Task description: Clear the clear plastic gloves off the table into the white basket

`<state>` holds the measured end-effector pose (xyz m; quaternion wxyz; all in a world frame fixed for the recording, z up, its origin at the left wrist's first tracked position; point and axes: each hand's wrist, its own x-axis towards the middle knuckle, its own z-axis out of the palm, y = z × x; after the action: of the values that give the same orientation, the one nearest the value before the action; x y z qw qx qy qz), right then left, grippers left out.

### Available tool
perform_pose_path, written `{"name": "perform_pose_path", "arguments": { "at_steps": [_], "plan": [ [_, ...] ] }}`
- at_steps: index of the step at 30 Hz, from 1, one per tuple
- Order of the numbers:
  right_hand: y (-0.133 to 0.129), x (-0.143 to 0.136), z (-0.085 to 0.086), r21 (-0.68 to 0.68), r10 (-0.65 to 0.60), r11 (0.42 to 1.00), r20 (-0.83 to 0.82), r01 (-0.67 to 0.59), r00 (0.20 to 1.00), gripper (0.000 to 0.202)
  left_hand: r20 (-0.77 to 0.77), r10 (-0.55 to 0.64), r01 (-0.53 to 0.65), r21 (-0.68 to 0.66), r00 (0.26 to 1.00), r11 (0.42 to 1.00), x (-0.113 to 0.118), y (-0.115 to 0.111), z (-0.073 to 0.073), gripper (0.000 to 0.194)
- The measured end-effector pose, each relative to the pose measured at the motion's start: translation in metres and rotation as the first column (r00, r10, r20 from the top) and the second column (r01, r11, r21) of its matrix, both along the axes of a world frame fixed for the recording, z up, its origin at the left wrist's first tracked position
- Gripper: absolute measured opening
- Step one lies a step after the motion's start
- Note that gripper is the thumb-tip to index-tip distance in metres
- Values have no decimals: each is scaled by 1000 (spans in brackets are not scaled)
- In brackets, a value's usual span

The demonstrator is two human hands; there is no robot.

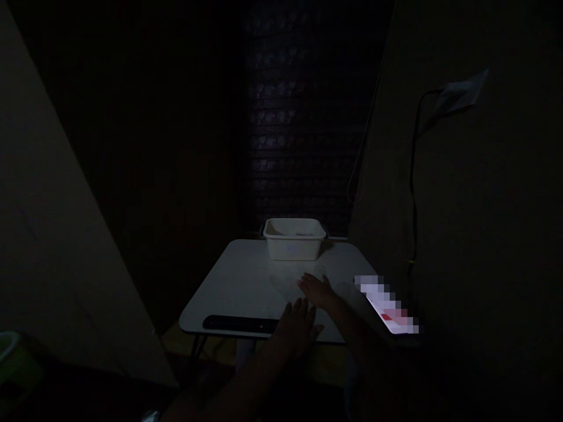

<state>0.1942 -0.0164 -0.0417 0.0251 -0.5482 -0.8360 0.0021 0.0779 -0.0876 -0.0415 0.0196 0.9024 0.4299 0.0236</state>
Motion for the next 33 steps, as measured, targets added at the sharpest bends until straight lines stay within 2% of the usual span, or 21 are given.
{"name": "perform_pose_path", "arguments": {
  "at_steps": [3,5,10,16,19,25,29,33],
  "plan": [
    [7,-7,2,-1,-120,993,-56,120,991,41,11,-27,27,6,1000,1000,-7,-5,1,52],
    [12,-11,2,17,-158,987,-75,160,985,44,18,-38,38,5,999,999,-12,-8,1,51],
    [25,-15,-2,97,-162,981,-81,170,983,44,21,-44,44,-23,999,999,-24,-17,0,49],
    [30,-13,-11,159,-189,967,-82,200,979,43,35,-46,47,-48,998,998,-25,-21,4,50],
    [25,-8,-11,196,-176,962,-87,190,981,44,40,-18,19,-26,999,999,-23,-17,7,51],
    [1,8,-7,242,-63,967,-57,76,996,47,10,39,-39,47,999,998,-17,0,7,51],
    [-17,21,-13,259,-36,965,-39,45,999,48,-10,95,-94,68,995,993,-14,15,5,51],
    [-29,33,-20,215,-2,977,-16,5,1000,48,-11,142,-140,111,990,984,-11,29,3,51]
  ]
}}
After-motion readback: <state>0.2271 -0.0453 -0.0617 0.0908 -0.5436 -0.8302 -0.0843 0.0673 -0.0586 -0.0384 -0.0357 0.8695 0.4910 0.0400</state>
